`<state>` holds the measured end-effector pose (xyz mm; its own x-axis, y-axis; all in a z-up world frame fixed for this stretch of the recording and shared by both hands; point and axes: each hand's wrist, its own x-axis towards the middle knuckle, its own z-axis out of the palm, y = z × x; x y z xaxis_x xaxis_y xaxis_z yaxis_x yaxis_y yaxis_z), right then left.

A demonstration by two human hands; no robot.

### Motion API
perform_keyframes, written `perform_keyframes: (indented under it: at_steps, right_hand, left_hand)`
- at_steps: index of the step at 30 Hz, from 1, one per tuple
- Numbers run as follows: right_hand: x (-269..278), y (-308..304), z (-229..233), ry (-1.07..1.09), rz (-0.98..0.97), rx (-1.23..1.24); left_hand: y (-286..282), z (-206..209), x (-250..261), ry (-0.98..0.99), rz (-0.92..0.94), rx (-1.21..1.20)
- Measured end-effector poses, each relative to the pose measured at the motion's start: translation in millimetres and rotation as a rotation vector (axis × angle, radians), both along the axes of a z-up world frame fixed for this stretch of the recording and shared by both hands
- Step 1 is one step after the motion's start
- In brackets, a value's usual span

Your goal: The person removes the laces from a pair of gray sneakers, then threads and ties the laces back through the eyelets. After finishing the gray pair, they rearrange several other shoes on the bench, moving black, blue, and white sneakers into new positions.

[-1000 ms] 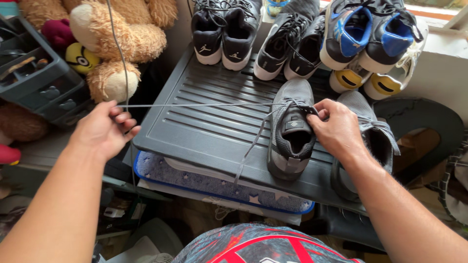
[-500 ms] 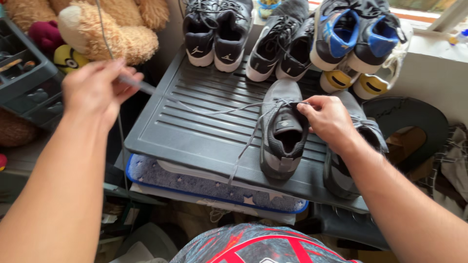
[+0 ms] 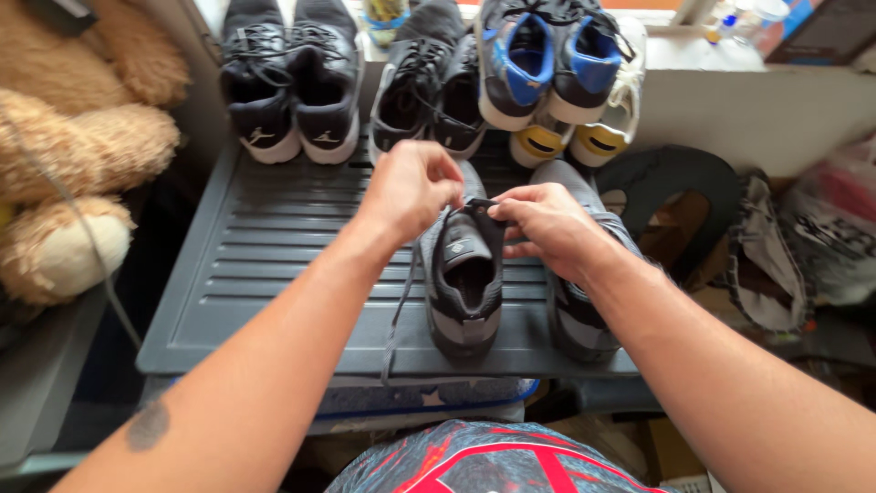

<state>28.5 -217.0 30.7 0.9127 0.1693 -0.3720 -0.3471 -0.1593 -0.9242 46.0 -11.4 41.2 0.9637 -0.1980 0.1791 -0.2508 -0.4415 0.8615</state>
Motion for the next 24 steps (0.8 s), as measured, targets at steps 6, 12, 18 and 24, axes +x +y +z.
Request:
perform_keyframes:
  at_steps: [6,12,18,24]
  right_hand:
    - [2,-1,4,0.033,0.022,0.031]
    - [2,-1,3,0.046,0.013,0.05]
    - [0,0,7,0.049,0.015,0.031]
    - [6,-3,11,0.113,0.045,0.057]
  left_hand:
    - [-17,-30,-11,-0.199,0.094,0.234]
    - [-29,-56,-11,-0.103,0.275,0.031]
    - [-42,-61,-20,-0.104,0.338,0.11]
    - [-42,-62,-26,-0.036,0.357,0.094]
